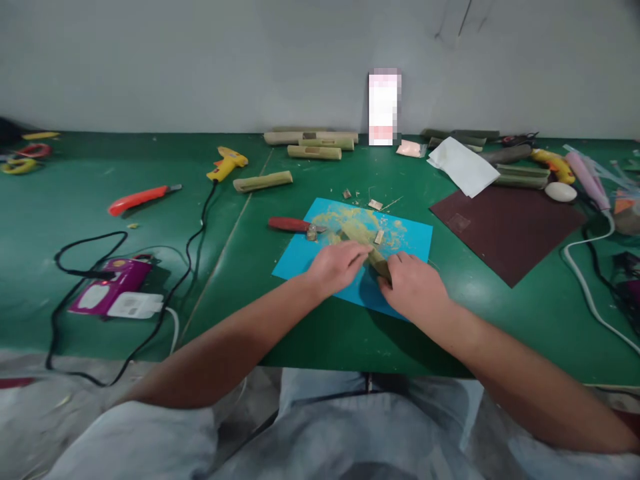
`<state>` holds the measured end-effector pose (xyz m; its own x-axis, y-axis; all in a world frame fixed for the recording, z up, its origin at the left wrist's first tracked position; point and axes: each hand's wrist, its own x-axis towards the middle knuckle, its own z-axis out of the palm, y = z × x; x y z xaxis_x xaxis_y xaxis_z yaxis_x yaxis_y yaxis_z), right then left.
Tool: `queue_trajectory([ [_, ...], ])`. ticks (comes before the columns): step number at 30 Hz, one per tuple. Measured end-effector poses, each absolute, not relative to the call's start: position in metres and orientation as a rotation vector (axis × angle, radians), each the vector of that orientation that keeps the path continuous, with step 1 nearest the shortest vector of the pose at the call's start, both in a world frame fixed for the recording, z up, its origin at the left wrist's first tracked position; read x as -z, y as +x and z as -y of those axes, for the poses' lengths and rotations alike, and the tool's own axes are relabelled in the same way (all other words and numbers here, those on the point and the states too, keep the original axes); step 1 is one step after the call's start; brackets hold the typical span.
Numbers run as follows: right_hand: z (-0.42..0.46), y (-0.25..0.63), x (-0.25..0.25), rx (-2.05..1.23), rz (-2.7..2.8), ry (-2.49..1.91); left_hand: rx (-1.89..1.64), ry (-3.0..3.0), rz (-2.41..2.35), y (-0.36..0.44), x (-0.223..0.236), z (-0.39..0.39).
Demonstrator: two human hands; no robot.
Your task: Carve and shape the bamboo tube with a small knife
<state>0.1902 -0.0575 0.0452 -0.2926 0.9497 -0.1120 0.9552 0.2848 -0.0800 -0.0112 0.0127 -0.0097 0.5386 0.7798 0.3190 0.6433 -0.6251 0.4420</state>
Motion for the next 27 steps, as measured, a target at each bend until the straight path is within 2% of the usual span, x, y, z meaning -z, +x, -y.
queue_trajectory([
  [2, 0.058, 0.19, -0.046, 0.229, -2.497, 1.83, -0.685, 2.531, -1.183, -0.015, 0.01, -0.013],
  [6, 0.059, 0.189, -0.047, 0.257, -2.48, 1.85, -0.849, 2.517, -1.401, -0.021, 0.009, -0.019],
  [10, 0.059, 0.188, -0.047, 0.266, -2.468, 1.832, -0.634, 2.607, -1.126, -0.019, 0.01, -0.017],
  [14, 0.058, 0.189, -0.047, 0.265, -2.467, 1.855, -0.78, 2.58, -1.38, -0.021, 0.01, -0.016],
  [19, 0.058, 0.189, -0.049, 0.293, -2.437, 1.833, -0.697, 2.662, -1.093, -0.019, 0.009, -0.01],
  [23, 0.058, 0.192, -0.047, 0.272, -2.469, 1.848, -0.82, 2.546, -1.266, -0.022, 0.007, -0.018],
  [27, 0.059, 0.195, -0.043, 0.227, -2.536, 1.894, -0.79, 2.536, -1.239, -0.025, 0.007, -0.025],
])
